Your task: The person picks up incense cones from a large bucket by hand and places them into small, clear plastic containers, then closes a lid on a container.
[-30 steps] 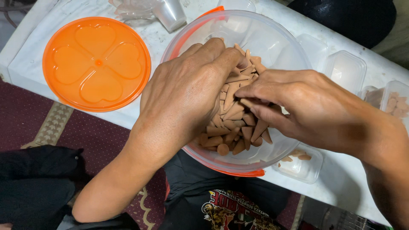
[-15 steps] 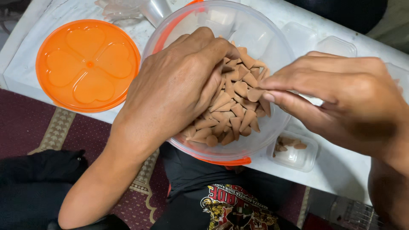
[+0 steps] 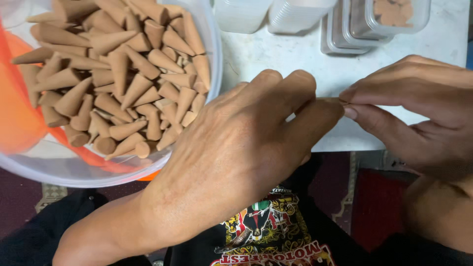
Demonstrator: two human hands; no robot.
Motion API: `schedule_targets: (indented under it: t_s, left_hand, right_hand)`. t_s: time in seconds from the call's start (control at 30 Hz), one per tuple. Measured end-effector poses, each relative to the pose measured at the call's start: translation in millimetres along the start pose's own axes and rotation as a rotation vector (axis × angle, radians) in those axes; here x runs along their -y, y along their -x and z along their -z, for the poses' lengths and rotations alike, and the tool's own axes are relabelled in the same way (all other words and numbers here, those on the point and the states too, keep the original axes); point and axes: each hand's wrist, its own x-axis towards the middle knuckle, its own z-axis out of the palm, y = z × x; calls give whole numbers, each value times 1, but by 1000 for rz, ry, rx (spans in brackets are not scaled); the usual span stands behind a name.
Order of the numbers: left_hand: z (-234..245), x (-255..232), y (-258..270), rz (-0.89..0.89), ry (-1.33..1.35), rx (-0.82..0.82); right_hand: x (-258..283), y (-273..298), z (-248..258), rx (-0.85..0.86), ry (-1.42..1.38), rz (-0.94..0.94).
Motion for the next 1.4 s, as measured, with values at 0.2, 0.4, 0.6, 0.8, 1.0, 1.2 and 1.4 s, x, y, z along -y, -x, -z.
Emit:
schedule_targets:
  t_s: [0.2, 0.4, 0.6, 0.8, 1.0, 1.2, 1.4]
  left_hand:
    - [-50, 59, -32, -555, -405, -248]
    - [-85, 97, -51, -385, -396, -195]
    - [-97, 103, -54, -383, -480, -244]
    - [-105, 111, -59, -351, -541, -296]
    - [-104, 112, -59, -370, -563, -289]
    - [-88, 92, -43, -372, -474, -255]
    - [-68, 63, -16, -427, -238, -165]
  right_hand:
    - [-22, 22, -31, 32, 6, -8]
    - [-53, 43, -83, 12, 287, 35]
    - [-54, 39, -99, -20, 365, 69]
    - [-55, 36, -107, -13, 413, 70]
    - [-55, 35, -107, 12, 416, 54]
    - [-55, 34, -105, 43, 405, 25]
    - [-45, 26, -68, 57, 264, -24]
